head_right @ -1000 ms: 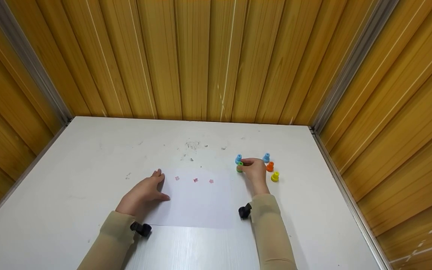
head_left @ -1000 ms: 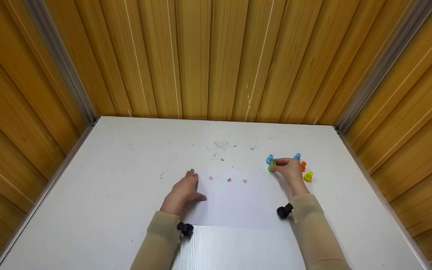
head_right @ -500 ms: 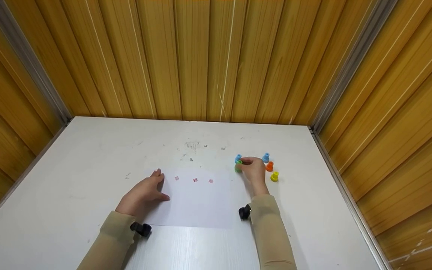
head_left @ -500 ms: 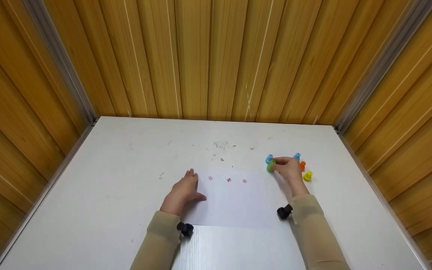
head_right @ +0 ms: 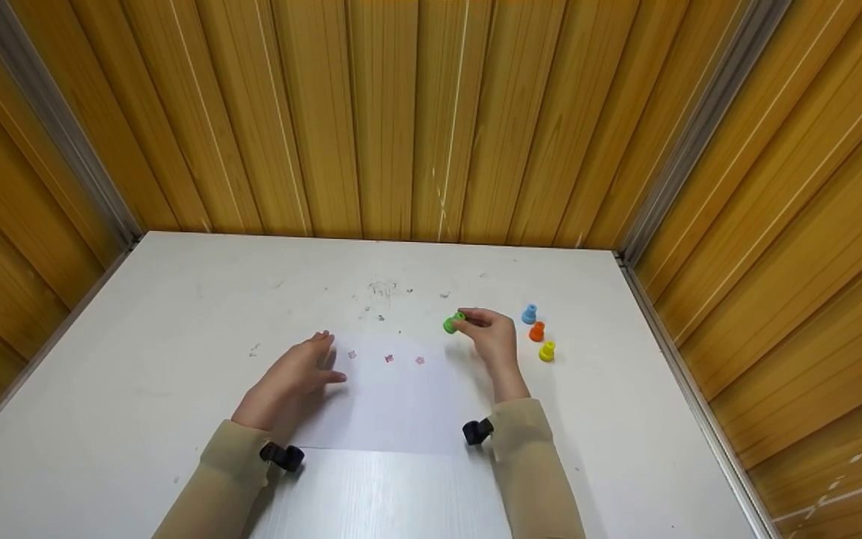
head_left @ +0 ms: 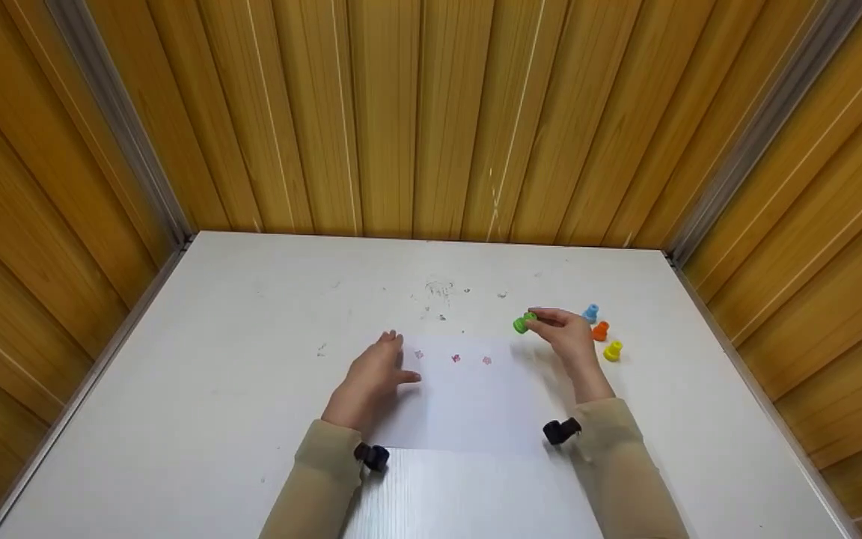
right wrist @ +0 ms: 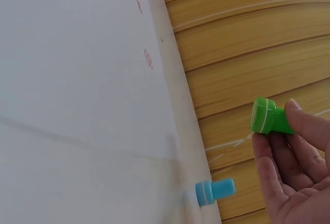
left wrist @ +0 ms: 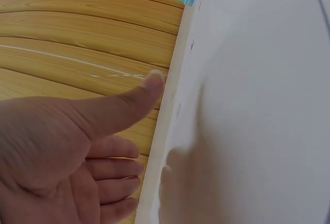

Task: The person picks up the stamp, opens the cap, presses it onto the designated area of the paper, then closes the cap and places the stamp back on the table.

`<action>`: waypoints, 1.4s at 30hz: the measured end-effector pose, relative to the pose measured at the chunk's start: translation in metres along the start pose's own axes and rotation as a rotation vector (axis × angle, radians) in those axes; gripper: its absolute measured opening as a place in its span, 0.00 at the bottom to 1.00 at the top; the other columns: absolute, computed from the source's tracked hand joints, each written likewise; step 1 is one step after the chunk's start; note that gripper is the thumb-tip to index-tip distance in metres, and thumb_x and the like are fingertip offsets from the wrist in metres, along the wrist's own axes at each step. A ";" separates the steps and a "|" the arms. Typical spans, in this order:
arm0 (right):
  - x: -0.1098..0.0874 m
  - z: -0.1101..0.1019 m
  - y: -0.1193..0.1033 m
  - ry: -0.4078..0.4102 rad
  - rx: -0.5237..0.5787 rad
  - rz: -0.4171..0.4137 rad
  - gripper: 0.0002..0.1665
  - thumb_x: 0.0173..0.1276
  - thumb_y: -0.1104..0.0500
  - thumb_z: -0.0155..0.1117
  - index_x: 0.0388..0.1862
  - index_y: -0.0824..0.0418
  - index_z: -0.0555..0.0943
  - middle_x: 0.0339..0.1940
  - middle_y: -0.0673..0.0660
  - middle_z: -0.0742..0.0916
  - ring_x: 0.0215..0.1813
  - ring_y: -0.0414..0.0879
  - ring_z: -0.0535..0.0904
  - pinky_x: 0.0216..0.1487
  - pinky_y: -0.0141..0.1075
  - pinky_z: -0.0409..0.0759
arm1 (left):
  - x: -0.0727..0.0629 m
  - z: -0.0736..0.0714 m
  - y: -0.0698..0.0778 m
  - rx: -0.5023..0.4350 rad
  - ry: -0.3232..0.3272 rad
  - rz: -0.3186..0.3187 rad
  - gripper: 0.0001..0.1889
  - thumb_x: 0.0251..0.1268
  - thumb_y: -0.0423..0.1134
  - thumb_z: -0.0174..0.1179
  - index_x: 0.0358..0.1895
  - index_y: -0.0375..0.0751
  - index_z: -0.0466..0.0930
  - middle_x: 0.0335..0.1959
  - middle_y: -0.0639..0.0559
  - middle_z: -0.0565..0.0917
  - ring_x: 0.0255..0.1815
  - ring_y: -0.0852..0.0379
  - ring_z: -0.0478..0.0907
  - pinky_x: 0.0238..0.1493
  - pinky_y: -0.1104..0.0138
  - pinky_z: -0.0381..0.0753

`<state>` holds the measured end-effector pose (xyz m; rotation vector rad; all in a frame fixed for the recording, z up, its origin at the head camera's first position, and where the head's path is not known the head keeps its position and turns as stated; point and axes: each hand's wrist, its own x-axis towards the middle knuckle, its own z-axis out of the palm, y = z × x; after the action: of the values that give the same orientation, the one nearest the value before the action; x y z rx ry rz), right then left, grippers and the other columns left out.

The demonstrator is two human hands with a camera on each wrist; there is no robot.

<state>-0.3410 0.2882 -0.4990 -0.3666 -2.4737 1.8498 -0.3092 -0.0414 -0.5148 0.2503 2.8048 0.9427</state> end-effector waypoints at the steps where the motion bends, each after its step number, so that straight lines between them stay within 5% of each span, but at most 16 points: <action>1: -0.003 0.004 -0.002 -0.008 0.029 -0.008 0.25 0.66 0.57 0.76 0.60 0.61 0.85 0.55 0.53 0.90 0.53 0.38 0.84 0.53 0.23 0.83 | 0.000 0.001 0.003 -0.042 0.007 0.010 0.43 0.61 0.43 0.75 0.76 0.30 0.66 0.79 0.36 0.66 0.82 0.40 0.60 0.83 0.49 0.60; 11: -0.037 0.044 -0.014 -0.130 0.263 -0.144 0.20 0.66 0.65 0.73 0.56 0.68 0.85 0.48 0.52 0.92 0.49 0.39 0.87 0.53 0.27 0.87 | -0.004 0.021 0.033 -0.523 0.142 0.193 0.30 0.64 0.43 0.72 0.68 0.34 0.78 0.63 0.39 0.84 0.65 0.42 0.82 0.66 0.55 0.83; 18: -0.055 0.073 -0.011 -0.229 0.384 -0.189 0.20 0.68 0.70 0.69 0.58 0.72 0.83 0.49 0.54 0.92 0.51 0.41 0.88 0.54 0.29 0.87 | -0.003 0.032 0.042 -0.848 0.154 0.252 0.24 0.66 0.34 0.70 0.63 0.30 0.80 0.57 0.36 0.87 0.56 0.45 0.88 0.54 0.67 0.89; 34: -0.063 0.086 -0.007 -0.225 0.340 -0.281 0.19 0.63 0.71 0.73 0.53 0.74 0.84 0.46 0.55 0.92 0.48 0.41 0.89 0.53 0.31 0.88 | -0.005 0.030 0.041 -0.895 0.179 0.279 0.15 0.64 0.29 0.70 0.53 0.30 0.87 0.50 0.36 0.89 0.47 0.51 0.90 0.48 0.69 0.90; 37: -0.062 0.087 -0.006 -0.220 0.339 -0.253 0.17 0.64 0.70 0.73 0.52 0.73 0.85 0.44 0.53 0.93 0.47 0.41 0.89 0.52 0.31 0.88 | -0.006 0.029 0.040 -0.871 0.192 0.298 0.14 0.63 0.29 0.70 0.52 0.30 0.87 0.49 0.36 0.90 0.47 0.49 0.90 0.47 0.70 0.90; 42: -0.060 0.087 -0.004 -0.250 0.518 -0.077 0.12 0.70 0.69 0.67 0.51 0.67 0.87 0.44 0.50 0.92 0.49 0.40 0.89 0.54 0.31 0.88 | -0.005 0.028 0.039 -0.852 0.199 0.305 0.15 0.62 0.29 0.71 0.52 0.30 0.87 0.48 0.35 0.89 0.47 0.46 0.89 0.47 0.70 0.90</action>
<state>-0.2976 0.1922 -0.5136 -0.0172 -1.9751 2.5205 -0.2942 0.0042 -0.5122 0.4728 2.2597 2.2051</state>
